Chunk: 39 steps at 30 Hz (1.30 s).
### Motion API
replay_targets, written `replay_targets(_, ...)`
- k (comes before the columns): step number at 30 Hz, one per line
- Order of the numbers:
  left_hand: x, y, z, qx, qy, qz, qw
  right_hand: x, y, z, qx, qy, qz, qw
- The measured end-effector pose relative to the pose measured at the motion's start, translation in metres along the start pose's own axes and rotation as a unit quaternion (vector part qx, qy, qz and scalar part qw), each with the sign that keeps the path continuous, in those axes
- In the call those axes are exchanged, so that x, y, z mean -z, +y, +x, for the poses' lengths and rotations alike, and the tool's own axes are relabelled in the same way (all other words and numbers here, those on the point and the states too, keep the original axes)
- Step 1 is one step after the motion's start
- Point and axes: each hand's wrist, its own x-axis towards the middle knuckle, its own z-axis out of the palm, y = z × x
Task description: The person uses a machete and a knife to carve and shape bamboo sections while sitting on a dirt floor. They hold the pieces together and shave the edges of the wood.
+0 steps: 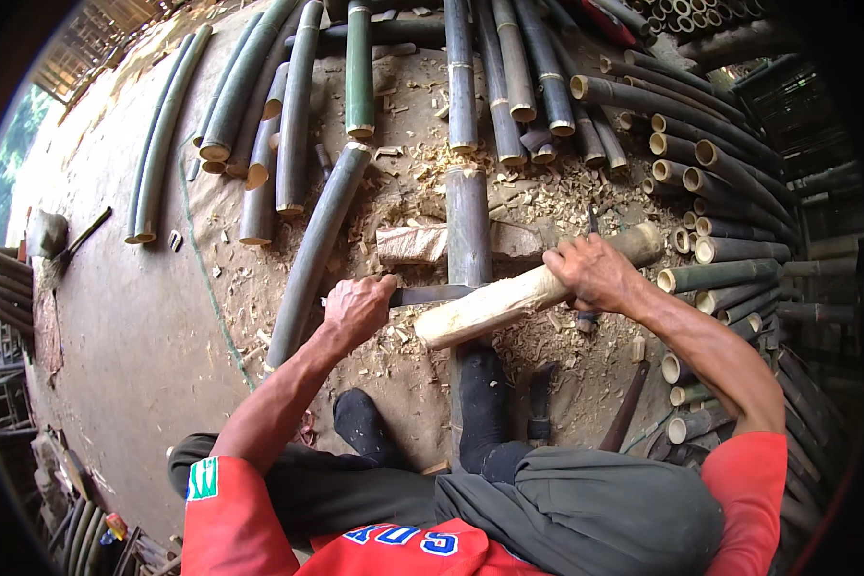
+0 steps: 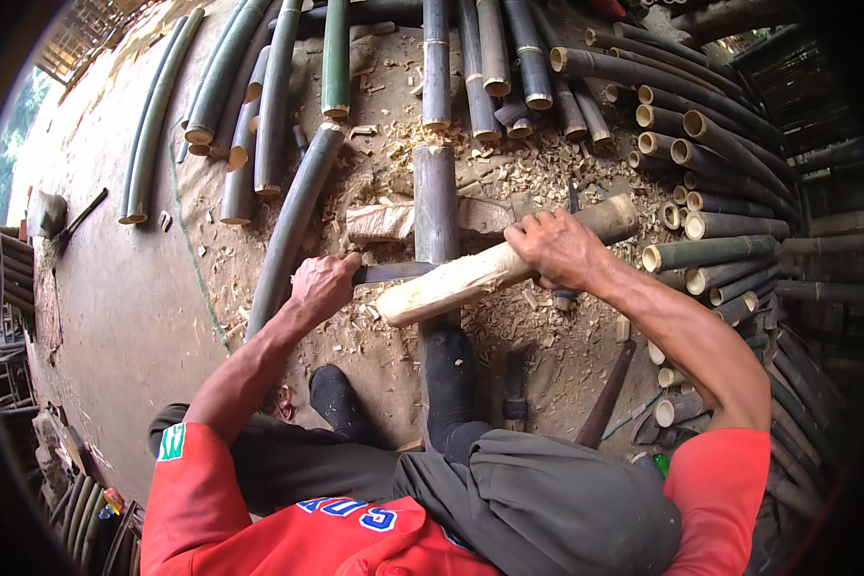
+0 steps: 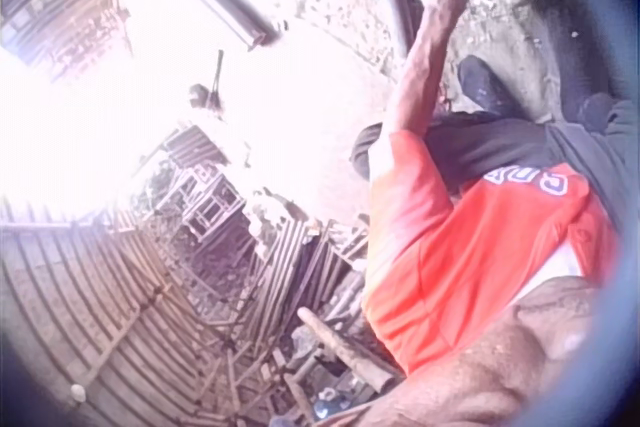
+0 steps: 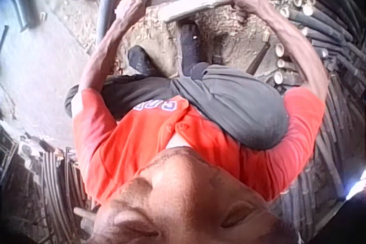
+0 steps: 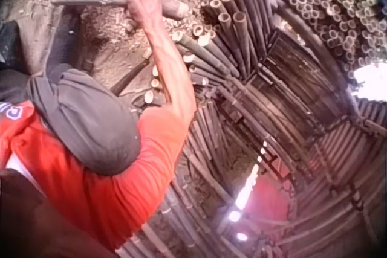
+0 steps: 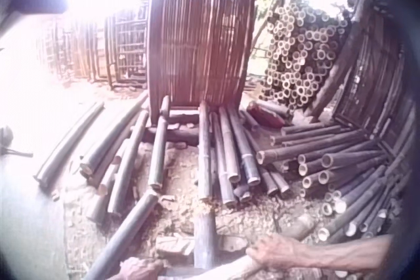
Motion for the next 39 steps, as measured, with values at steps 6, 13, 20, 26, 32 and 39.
replay_targets(6, -0.008, -0.009, -0.006, -0.022, 0.023, -0.013, 0.999, 0.022, -0.059, 0.005, 0.206, 0.163, 0.148, 0.953)
replay_targets(13, -0.007, -0.012, -0.005, -0.007, 0.012, 0.003, 1.0, 0.024, -0.049, 0.009, 0.066, -0.025, 0.12, 0.99)
replay_targets(20, -0.011, -0.012, -0.002, -0.021, 0.038, 0.0, 0.999, 0.008, -0.021, 0.024, -0.022, -0.083, 0.007, 0.996)
replay_targets(26, -0.018, -0.011, 0.001, -0.024, 0.026, 0.011, 0.999, 0.004, -0.04, 0.01, 0.172, 0.142, 0.109, 0.969)
replay_targets(32, -0.03, -0.026, 0.0, -0.07, 0.163, 0.025, 0.984, 0.04, 0.0, 0.013, -0.06, -0.072, 0.054, 0.994)
replay_targets(39, 0.01, -0.034, 0.006, -0.149, -0.057, -0.204, 0.966, 0.082, -0.005, -0.009, -0.287, 0.191, 0.44, 0.83)
